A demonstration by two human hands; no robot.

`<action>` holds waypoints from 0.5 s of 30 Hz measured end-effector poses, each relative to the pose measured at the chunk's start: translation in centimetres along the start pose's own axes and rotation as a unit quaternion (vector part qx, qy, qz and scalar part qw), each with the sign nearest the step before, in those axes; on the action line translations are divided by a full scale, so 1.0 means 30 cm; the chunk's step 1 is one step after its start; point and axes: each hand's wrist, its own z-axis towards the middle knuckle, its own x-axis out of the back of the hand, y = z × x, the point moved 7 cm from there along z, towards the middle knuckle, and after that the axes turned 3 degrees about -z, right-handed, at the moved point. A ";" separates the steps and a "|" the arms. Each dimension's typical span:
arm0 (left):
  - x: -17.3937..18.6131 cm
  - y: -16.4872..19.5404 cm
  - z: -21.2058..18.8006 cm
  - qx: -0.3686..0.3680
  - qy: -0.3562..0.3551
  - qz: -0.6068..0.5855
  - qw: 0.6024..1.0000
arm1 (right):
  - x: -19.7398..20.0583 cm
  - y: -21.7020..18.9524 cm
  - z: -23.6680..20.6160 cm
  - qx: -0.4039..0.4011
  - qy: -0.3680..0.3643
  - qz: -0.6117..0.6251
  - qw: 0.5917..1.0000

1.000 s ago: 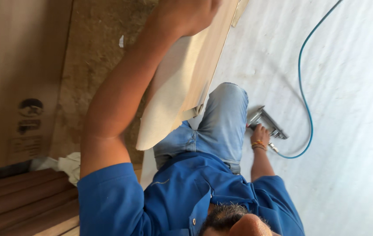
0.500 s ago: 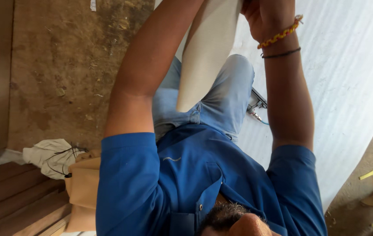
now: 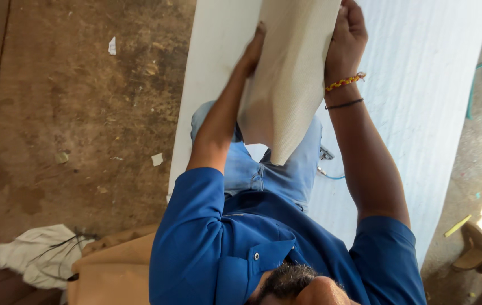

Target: The person stretches a length of fabric over a wooden panel and staples it in place using a pneumatic staple gun, pressing the fabric taut with the free hand between staple placements. He repositions the panel and continues stapling along the edge, then smooths and folds the fabric at the end.

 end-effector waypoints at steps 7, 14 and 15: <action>-0.161 0.113 -0.082 -0.108 -0.081 0.002 0.991 | 0.037 0.050 0.009 -0.021 0.033 -0.015 0.999; -0.180 0.182 -0.218 -0.218 -0.101 0.113 0.964 | 0.073 0.151 0.005 -0.013 0.026 -0.062 0.998; -0.190 0.189 -0.230 -0.229 -0.102 0.137 0.958 | 0.076 0.162 0.007 0.007 0.016 -0.079 0.997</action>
